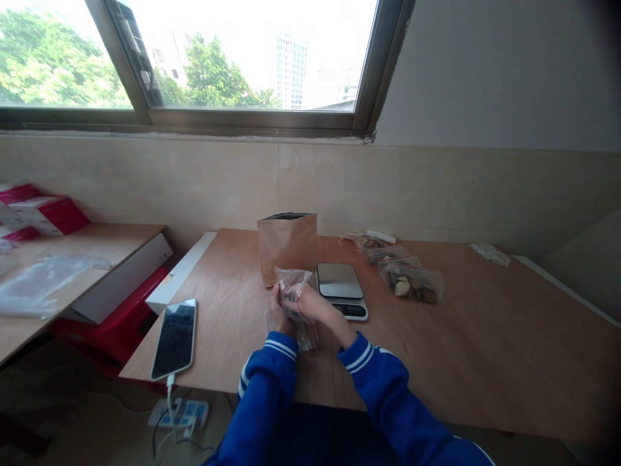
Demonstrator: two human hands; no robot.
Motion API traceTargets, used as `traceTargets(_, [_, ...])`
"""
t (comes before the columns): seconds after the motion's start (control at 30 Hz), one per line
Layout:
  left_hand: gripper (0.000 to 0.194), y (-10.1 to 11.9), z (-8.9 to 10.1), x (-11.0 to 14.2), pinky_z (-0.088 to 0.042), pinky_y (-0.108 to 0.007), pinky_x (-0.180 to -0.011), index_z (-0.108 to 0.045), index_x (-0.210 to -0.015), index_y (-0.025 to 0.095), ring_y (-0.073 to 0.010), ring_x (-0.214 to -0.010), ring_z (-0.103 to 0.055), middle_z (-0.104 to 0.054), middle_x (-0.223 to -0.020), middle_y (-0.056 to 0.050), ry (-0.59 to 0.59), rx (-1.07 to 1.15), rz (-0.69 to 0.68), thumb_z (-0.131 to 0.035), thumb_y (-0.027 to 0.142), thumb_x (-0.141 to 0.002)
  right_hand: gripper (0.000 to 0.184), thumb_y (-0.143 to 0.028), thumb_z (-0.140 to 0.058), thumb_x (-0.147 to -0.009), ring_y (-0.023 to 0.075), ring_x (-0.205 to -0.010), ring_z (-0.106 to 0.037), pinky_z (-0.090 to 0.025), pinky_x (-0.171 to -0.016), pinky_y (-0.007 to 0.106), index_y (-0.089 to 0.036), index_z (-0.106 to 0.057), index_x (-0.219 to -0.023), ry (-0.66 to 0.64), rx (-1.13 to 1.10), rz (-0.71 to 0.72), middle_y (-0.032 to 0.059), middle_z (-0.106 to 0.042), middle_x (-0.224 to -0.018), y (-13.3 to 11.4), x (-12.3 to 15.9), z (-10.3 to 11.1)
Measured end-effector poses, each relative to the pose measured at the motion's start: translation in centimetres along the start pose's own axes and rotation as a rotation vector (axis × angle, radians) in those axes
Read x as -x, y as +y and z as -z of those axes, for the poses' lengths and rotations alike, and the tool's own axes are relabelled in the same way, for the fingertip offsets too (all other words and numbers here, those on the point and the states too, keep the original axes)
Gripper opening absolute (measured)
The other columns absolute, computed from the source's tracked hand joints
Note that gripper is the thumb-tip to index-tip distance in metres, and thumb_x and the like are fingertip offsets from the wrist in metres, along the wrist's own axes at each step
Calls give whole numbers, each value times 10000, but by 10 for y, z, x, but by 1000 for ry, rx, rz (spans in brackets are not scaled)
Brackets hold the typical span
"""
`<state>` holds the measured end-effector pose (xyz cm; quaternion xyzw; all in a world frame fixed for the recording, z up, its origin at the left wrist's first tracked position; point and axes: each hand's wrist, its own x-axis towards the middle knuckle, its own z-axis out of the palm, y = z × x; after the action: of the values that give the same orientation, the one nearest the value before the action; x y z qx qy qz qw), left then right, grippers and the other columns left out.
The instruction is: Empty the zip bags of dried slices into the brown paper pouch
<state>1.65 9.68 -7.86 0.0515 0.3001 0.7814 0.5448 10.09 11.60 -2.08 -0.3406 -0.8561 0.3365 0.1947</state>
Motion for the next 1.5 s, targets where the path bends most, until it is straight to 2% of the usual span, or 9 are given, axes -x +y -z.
traceTargets(0.1, [298, 1, 1, -2, -530, -265, -775, -725, -853, 114, -174, -748, -704, -735, -817, -76, 11, 43, 12, -514, 323, -865, 169, -235, -597, -857, 190, -790, -662, -493, -759, 267, -124, -722, -881, 18, -24, -60, 69, -740, -879, -5, 1, 4])
traceTargets(0.2, [344, 2, 3, -5, -539, -279, -774, -723, -842, 102, -183, -742, -704, -733, -811, -93, 50, 85, 22, -472, 333, -883, 202, -259, -567, -877, 177, -755, -657, -488, -697, 249, -130, -723, -882, 47, -86, -42, 55, -738, -859, -8, 3, 10])
traceTargets(0.4, [409, 4, 5, -5, -554, -325, -798, -732, -935, 127, -231, -846, -708, -734, -876, -120, 110, 103, 96, -420, 390, -899, 277, -339, -610, -859, 187, -876, -666, -516, -789, 283, -152, -680, -1052, 292, -223, 23, 77, -719, -1022, -10, -4, 46])
traceTargets(0.57, [377, 6, 4, -4, -560, -308, -759, -728, -983, 170, -218, -831, -704, -730, -926, -109, 157, 56, 80, -427, 381, -899, 287, -347, -500, -938, 198, -1016, -627, -487, -890, 301, -185, -635, -1133, 601, -93, 146, 89, -673, -1141, -29, -43, 96])
traceTargets(0.63, [373, 7, 3, -3, -559, -292, -742, -723, -973, 169, -199, -799, -703, -730, -935, -109, 152, 54, 75, -418, 372, -904, 271, -288, -466, -956, 204, -1079, -598, -455, -945, 309, -182, -621, -1152, 645, 8, 195, 98, -650, -1181, -35, -67, 108])
traceTargets(0.8, [339, 6, 3, -3, -557, -282, -737, -705, -976, 160, -172, -736, -697, -732, -887, -98, 161, 71, 64, -431, 345, -900, 284, -163, -388, -976, 221, -1127, -541, -389, -1001, 322, -128, -610, -1150, 551, 270, 181, 134, -629, -1180, -31, -109, 107])
traceTargets(0.97, [346, 5, 5, -4, -553, -290, -749, -700, -1007, 162, -176, -721, -690, -726, -822, -92, 142, 62, 85, -444, 365, -892, 329, -220, -301, -1019, 256, -1120, -518, -347, -1006, 354, -123, -591, -1143, 552, 441, 106, 153, -622, -1159, -29, -109, 99])
traceTargets(1.27, [350, 5, 4, -4, -552, -275, -698, -694, -1009, 124, -163, -663, -680, -723, -814, -91, 152, 78, 95, -439, 341, -909, 259, -264, -372, -1008, 221, -980, -641, -431, -824, 280, -179, -612, -960, 343, 316, -20, 116, -703, -1055, -49, -94, 130])
traceTargets(1.5, [359, 6, 3, -3, -559, -281, -670, -705, -951, 125, -179, -647, -681, -713, -763, -92, 129, 85, 125, -444, 367, -902, 148, -307, -524, -946, 196, -835, -647, -437, -706, 259, -170, -514, -1001, 321, 157, -6, 76, -702, -894, -55, -81, 134])
